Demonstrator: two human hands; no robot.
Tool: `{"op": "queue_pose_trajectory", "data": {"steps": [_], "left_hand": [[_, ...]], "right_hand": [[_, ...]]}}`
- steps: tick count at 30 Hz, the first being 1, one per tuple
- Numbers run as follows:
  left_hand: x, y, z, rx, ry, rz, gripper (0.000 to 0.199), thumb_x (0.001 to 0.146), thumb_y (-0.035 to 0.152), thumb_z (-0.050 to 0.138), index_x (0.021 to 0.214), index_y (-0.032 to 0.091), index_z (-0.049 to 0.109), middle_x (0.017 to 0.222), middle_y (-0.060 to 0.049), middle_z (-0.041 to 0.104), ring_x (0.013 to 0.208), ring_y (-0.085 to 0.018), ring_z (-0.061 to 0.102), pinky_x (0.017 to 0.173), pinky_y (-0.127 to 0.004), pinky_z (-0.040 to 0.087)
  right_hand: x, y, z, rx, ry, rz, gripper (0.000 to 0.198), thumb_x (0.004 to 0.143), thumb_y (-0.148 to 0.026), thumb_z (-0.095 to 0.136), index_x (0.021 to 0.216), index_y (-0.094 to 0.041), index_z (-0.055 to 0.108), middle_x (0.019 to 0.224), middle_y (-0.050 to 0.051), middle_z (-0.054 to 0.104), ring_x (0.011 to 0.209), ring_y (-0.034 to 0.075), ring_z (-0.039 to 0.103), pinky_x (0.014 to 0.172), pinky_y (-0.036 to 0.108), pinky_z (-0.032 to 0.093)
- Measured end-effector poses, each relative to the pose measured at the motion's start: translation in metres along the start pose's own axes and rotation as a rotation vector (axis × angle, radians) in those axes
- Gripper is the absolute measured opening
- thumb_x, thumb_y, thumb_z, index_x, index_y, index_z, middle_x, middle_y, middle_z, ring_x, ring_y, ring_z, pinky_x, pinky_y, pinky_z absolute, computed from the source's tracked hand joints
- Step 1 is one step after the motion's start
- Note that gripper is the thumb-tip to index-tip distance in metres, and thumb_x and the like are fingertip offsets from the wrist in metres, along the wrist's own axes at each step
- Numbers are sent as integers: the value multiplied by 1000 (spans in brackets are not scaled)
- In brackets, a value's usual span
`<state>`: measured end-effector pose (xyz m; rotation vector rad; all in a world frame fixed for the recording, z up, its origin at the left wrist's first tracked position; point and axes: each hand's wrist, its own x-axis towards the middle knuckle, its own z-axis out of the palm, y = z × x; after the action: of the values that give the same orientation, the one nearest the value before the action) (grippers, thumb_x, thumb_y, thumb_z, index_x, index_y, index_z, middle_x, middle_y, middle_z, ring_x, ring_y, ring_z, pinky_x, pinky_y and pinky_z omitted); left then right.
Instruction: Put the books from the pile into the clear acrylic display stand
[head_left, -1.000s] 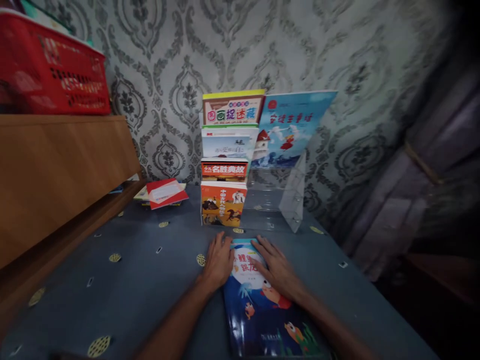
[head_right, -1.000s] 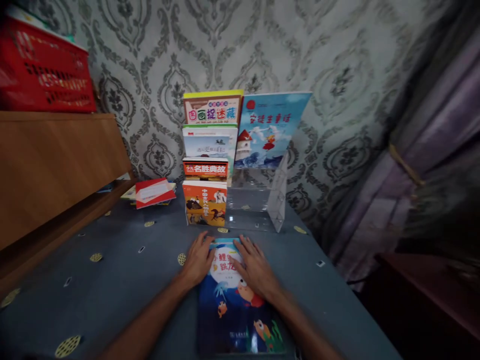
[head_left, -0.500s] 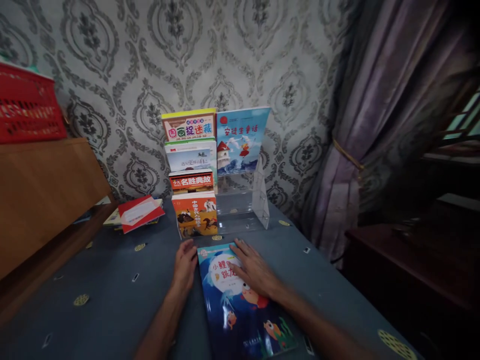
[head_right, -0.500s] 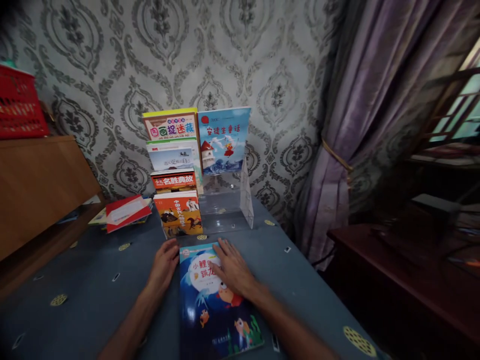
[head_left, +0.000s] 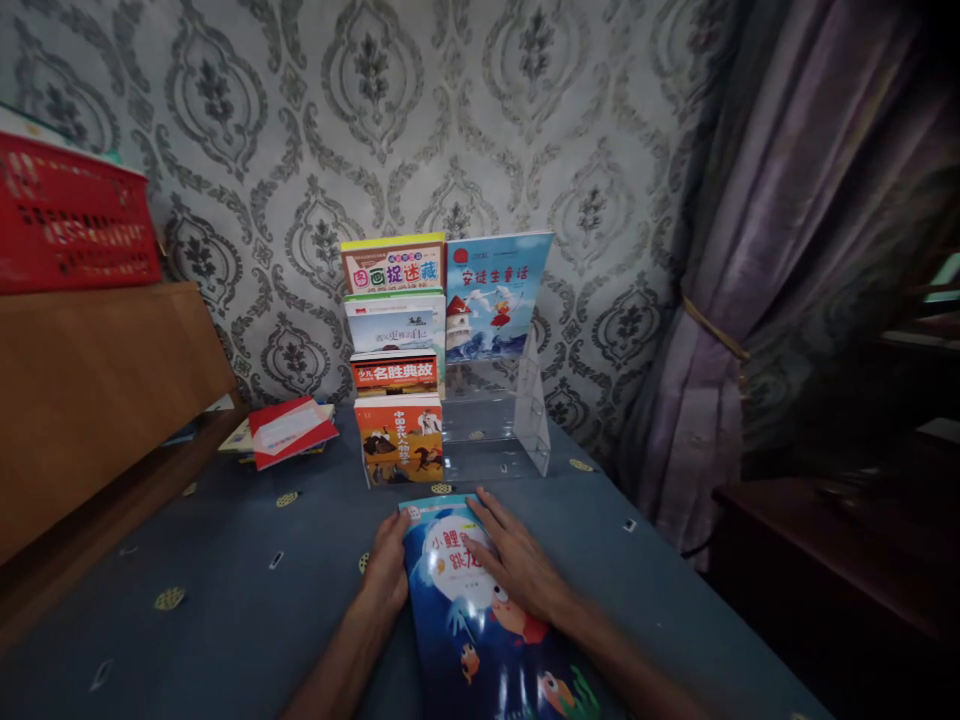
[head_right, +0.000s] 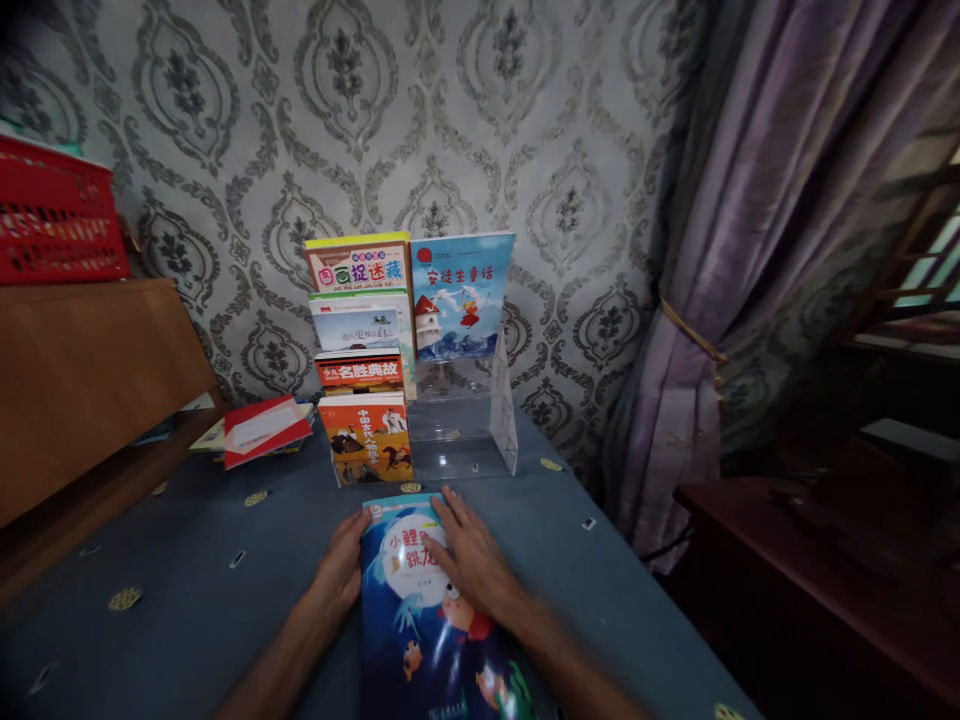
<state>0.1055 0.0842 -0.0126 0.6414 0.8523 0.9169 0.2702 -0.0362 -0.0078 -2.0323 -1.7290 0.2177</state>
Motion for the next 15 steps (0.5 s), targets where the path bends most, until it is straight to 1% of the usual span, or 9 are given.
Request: {"op": "queue_pose_trajectory", "data": {"steps": [3,6,8,10,11,13,15], "left_hand": [[-4,1,2,-39,39,-24,11,85,20,74,92,16,65,76,-4,74,70,-19,73,81,-34,60],[-6,3,5,-69,61,-34,4,90,18,67,90,15,64,75,-4,74,68,-18,72,79,-34,60],[-5,5,6,-81,65,-40,3,91,18,66,90,15,64,73,-4,73,68,-19,72,78,-34,60],[-5,6,5,-88,54,-40,6,87,19,70,89,16,65,73,-3,73,70,-19,73,80,-34,60],[-4,7,4,-90,44,-38,8,85,20,73,87,16,66,72,-3,73,71,-20,73,80,-34,60],[-3,9,3,-91,25,-32,14,80,22,78,84,16,66,72,-3,73,71,-20,73,80,-34,60],[-2,12,1,-89,18,-24,19,76,25,82,85,16,67,72,-3,74,71,-21,73,79,-34,60]], "right_hand": [[1,2,4,69,36,-15,67,102,-55,36,157,-18,36,168,13,22,153,29,27,124,48,29],[3,4,6,168,61,-8,70,100,-58,37,157,-17,36,169,14,19,154,29,26,124,46,29],[3,4,8,243,87,-5,71,99,-60,37,156,-18,37,170,14,16,154,28,25,124,45,28],[2,4,9,306,146,3,71,99,-61,37,155,-18,38,169,14,16,154,27,24,124,44,28],[2,4,11,330,190,15,71,99,-61,37,155,-18,38,168,14,19,154,28,25,124,45,28],[2,4,13,376,287,50,72,97,-62,39,154,-18,38,164,16,29,153,30,28,124,49,29],[2,4,15,438,352,104,74,95,-63,44,154,-19,38,158,16,40,149,32,36,122,52,32]]}}
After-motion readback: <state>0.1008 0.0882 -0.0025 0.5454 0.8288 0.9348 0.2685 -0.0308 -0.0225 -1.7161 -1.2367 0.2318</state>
